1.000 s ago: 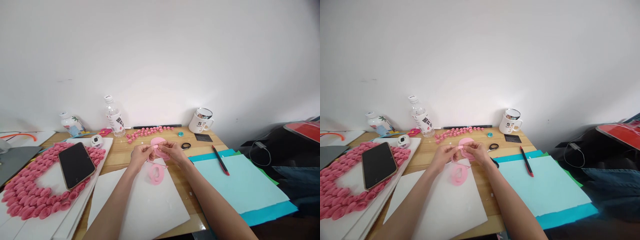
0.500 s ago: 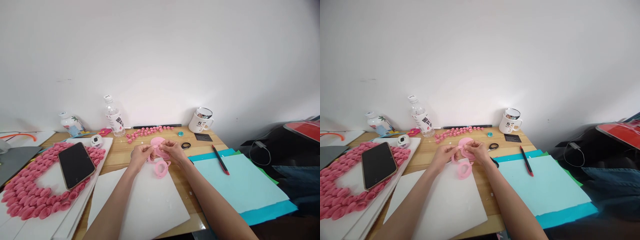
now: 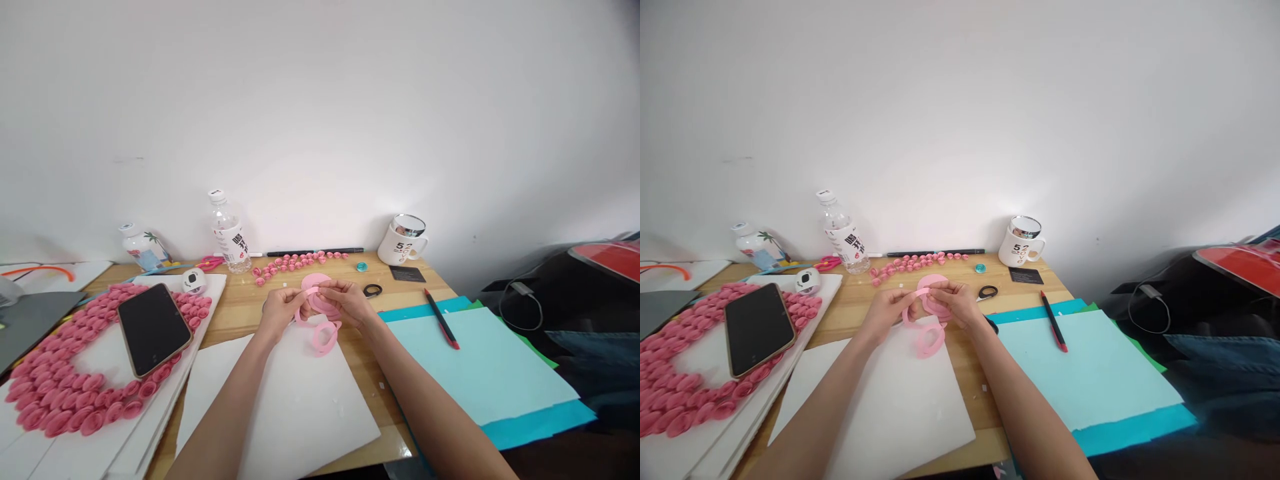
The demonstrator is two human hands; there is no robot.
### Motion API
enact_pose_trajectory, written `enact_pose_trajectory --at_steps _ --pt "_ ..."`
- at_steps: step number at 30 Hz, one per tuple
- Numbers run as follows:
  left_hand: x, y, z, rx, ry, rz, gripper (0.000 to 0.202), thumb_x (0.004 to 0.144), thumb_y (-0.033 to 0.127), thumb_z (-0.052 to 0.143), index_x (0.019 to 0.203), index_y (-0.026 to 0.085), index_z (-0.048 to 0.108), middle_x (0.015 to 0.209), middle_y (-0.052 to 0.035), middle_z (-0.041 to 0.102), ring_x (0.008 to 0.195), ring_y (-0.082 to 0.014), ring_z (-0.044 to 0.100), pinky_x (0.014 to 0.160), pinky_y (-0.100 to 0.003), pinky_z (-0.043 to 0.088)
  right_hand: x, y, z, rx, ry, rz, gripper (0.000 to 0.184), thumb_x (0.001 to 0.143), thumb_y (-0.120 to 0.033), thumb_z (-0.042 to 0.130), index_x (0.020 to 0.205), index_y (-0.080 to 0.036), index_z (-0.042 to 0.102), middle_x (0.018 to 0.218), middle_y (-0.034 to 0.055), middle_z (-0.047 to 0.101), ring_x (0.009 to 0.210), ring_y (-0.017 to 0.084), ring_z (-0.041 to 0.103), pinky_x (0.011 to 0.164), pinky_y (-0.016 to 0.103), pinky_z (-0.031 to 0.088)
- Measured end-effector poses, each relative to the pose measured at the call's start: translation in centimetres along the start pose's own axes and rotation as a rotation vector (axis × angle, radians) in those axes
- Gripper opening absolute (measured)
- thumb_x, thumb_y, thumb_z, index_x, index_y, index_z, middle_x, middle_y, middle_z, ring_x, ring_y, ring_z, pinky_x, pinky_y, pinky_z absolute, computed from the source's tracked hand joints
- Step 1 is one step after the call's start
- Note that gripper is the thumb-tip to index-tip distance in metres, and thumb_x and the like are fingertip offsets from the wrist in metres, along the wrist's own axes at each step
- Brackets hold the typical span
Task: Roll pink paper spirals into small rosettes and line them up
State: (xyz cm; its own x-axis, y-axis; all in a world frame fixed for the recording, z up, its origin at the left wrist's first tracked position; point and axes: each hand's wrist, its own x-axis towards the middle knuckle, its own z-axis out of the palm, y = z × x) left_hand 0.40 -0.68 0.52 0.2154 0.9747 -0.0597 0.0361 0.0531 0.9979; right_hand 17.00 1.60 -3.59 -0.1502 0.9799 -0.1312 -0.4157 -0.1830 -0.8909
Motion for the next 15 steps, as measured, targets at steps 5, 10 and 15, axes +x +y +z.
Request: enact_pose_trajectory --at_steps 5,10,15 --pt "0.03 -0.12 0.02 -0.005 -0.015 0.008 0.025 0.070 0.032 0.058 0.054 0.014 0.057 0.053 -0.0008 0.056 0.046 -0.0092 0.049 0.049 -0.022 0.041 -0.34 -0.36 0.35 -0.019 0.005 -0.021 0.023 0.050 -0.026 0.079 0.066 -0.017 0.067 0.062 -0.0007 0.065 0.055 0.009 0.057 0.057 0.023 0.046" --pt "0.03 -0.20 0.09 0.009 -0.010 0.016 0.026 0.070 0.034 0.058 0.054 0.014 0.058 0.053 -0.0013 0.057 0.047 -0.0094 0.050 0.050 -0.022 0.041 -0.47 -0.52 0.59 -0.026 -0.029 -0.031 0.020 0.052 -0.028 0.079 0.060 -0.016 0.064 0.055 -0.0025 0.061 0.049 0.006 0.051 0.050 0.020 0.041" --pt "0.04 -0.19 0.07 -0.017 -0.003 0.002 0.026 0.068 0.036 0.062 0.055 0.014 0.059 0.053 -0.0007 0.058 0.046 -0.0093 0.050 0.048 -0.022 0.041 -0.14 -0.15 0.30 0.005 -0.020 -0.053 0.018 0.054 -0.027 0.078 0.062 -0.016 0.067 0.058 -0.0013 0.063 0.053 0.007 0.053 0.054 0.020 0.044"
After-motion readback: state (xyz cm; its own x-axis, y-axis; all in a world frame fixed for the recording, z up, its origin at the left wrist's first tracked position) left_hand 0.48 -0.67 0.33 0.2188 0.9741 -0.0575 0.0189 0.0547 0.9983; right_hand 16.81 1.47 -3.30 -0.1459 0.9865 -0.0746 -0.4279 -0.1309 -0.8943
